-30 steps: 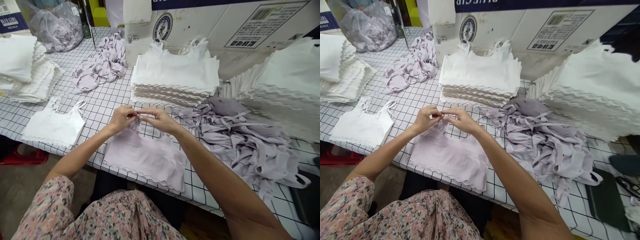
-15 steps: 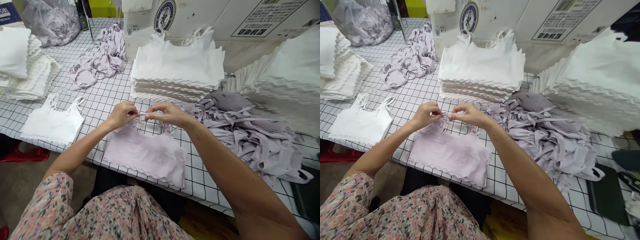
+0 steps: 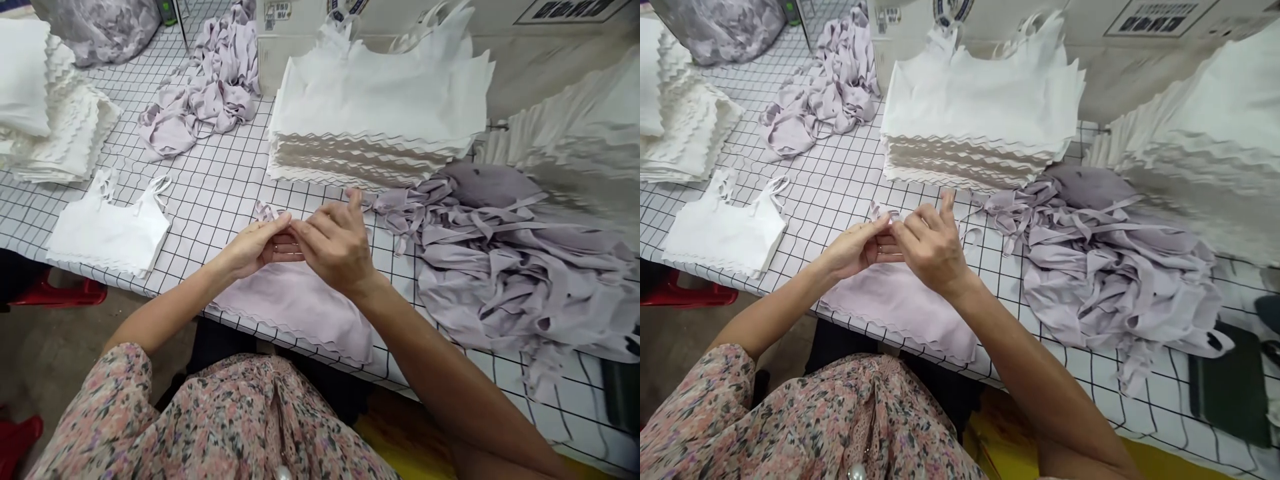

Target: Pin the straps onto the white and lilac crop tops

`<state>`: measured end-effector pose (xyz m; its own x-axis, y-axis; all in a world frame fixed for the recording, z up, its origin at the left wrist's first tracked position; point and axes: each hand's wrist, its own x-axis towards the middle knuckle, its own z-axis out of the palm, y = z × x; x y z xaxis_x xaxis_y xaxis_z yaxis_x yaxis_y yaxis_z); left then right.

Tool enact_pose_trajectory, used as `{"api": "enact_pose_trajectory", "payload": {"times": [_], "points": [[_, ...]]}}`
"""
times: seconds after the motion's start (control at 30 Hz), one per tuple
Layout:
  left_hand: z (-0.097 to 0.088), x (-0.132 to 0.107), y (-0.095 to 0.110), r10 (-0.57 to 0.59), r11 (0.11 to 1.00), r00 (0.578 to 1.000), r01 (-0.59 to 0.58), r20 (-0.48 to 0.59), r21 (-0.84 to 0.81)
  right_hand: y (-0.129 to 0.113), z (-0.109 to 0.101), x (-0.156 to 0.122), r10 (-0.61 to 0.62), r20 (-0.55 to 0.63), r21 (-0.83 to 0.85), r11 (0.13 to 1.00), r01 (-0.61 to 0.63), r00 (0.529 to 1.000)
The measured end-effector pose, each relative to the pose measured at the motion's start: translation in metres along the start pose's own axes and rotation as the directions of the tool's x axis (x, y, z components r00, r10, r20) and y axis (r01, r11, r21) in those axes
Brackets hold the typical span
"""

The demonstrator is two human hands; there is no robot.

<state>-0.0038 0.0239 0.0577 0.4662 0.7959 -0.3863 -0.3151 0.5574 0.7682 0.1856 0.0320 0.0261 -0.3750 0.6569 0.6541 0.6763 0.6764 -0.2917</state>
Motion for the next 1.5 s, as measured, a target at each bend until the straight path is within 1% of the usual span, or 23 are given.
{"api": "enact_pose_trajectory", "payload": {"times": [0.07,0.13,0.2,0.23,0.3,0.33,0.4,0.47,0.6,0.67,0.73,0.83,0.9,0.93,0.97,1.03,1.1,1.13,1.17,1.2,1.27,1.37,1.5], "points": [[0.002,0.001,-0.001,-0.014,0.995,0.998,0.008,-0.066,-0.098,-0.008,-0.005,-0.005,-0.043,0.007,0.091,0.995,0.042,0.999],[0.002,0.002,0.001,-0.02,0.992,0.994,0.007,-0.103,-0.129,-0.012,-0.013,-0.007,-0.006,-0.011,0.227,0.974,0.008,1.0],[0.003,0.001,0.004,-0.012,0.988,0.996,-0.002,-0.085,-0.155,-0.012,-0.02,-0.006,0.123,-0.037,0.33,0.938,-0.104,0.992],[0.004,-0.001,0.005,0.002,0.986,0.998,-0.013,-0.066,-0.168,-0.012,-0.023,-0.005,0.203,-0.045,0.366,0.914,-0.173,0.978],[0.007,-0.003,0.005,0.04,0.983,0.998,-0.047,-0.039,-0.18,-0.011,-0.024,-0.003,0.349,-0.031,0.413,0.858,-0.306,0.937],[0.008,-0.004,0.004,0.059,0.983,0.998,-0.064,-0.034,-0.174,-0.012,-0.023,-0.002,0.399,0.003,0.431,0.827,-0.361,0.917],[0.01,-0.003,0.001,0.089,0.986,0.995,-0.094,-0.036,-0.141,-0.014,-0.017,-0.001,0.451,0.112,0.47,0.761,-0.447,0.886],[0.01,-0.003,-0.002,0.118,0.989,0.992,-0.121,-0.043,-0.089,-0.017,-0.011,-0.001,0.466,0.206,0.523,0.691,-0.499,0.861],[0.001,-0.007,-0.007,0.182,0.982,0.98,-0.178,-0.082,0.057,-0.019,-0.004,-0.002,0.524,0.298,0.616,0.533,-0.58,0.798],[-0.005,-0.011,-0.01,0.21,0.967,0.972,-0.191,-0.104,0.167,-0.017,-0.002,-0.004,0.547,0.333,0.605,0.501,-0.619,0.768],[-0.009,-0.015,-0.013,0.238,0.941,0.964,-0.198,-0.119,0.274,-0.015,-0.001,-0.006,0.557,0.34,0.588,0.503,-0.634,0.758],[-0.013,-0.018,-0.017,0.301,0.888,0.946,-0.232,-0.122,0.398,-0.012,0.001,-0.009,0.548,0.335,0.576,0.525,-0.627,0.766],[-0.018,-0.019,-0.019,0.367,0.813,0.925,-0.267,-0.101,0.518,-0.011,0.0,-0.011,0.516,0.359,0.573,0.536,-0.62,0.778],[-0.021,-0.02,-0.019,0.406,0.747,0.91,-0.281,-0.079,0.602,-0.01,0.0,-0.012,0.495,0.372,0.573,0.543,-0.614,0.785],[-0.025,-0.022,-0.02,0.444,0.656,0.895,-0.288,-0.048,0.698,-0.009,-0.001,-0.014,0.476,0.38,0.569,0.556,-0.606,0.794],[-0.033,-0.025,-0.024,0.48,0.424,0.877,-0.259,0.027,0.868,-0.007,-0.001,-0.017,0.447,0.364,0.537,0.616,-0.576,0.817],[-0.039,-0.026,-0.03,0.454,0.216,0.889,-0.184,0.068,0.959,-0.006,-0.001,-0.022,0.413,0.329,0.47,0.708,-0.526,0.849],[-0.042,-0.026,-0.034,0.429,0.149,0.9,-0.147,0.07,0.978,-0.005,0.0,-0.024,0.386,0.316,0.436,0.752,-0.494,0.866],[-0.043,-0.025,-0.038,0.406,0.108,0.912,-0.116,0.063,0.987,-0.004,0.001,-0.026,0.356,0.31,0.406,0.789,-0.461,0.882],[-0.044,-0.024,-0.041,0.393,0.087,0.918,-0.093,0.052,0.992,-0.002,0.003,-0.028,0.325,0.311,0.381,0.818,-0.43,0.893],[-0.045,-0.022,-0.045,0.383,0.079,0.923,-0.074,0.038,0.994,0.001,0.005,-0.032,0.274,0.328,0.343,0.857,-0.385,0.904],[-0.045,-0.02,-0.045,0.356,0.11,0.933,-0.087,0.043,0.99,0.004,0.008,-0.037,0.238,0.366,0.312,0.879,-0.36,0.9],[-0.046,-0.021,-0.044,0.332,0.163,0.941,-0.125,0.065,0.979,0.006,0.013,-0.042,0.201,0.388,0.323,0.885,-0.336,0.9]]}}
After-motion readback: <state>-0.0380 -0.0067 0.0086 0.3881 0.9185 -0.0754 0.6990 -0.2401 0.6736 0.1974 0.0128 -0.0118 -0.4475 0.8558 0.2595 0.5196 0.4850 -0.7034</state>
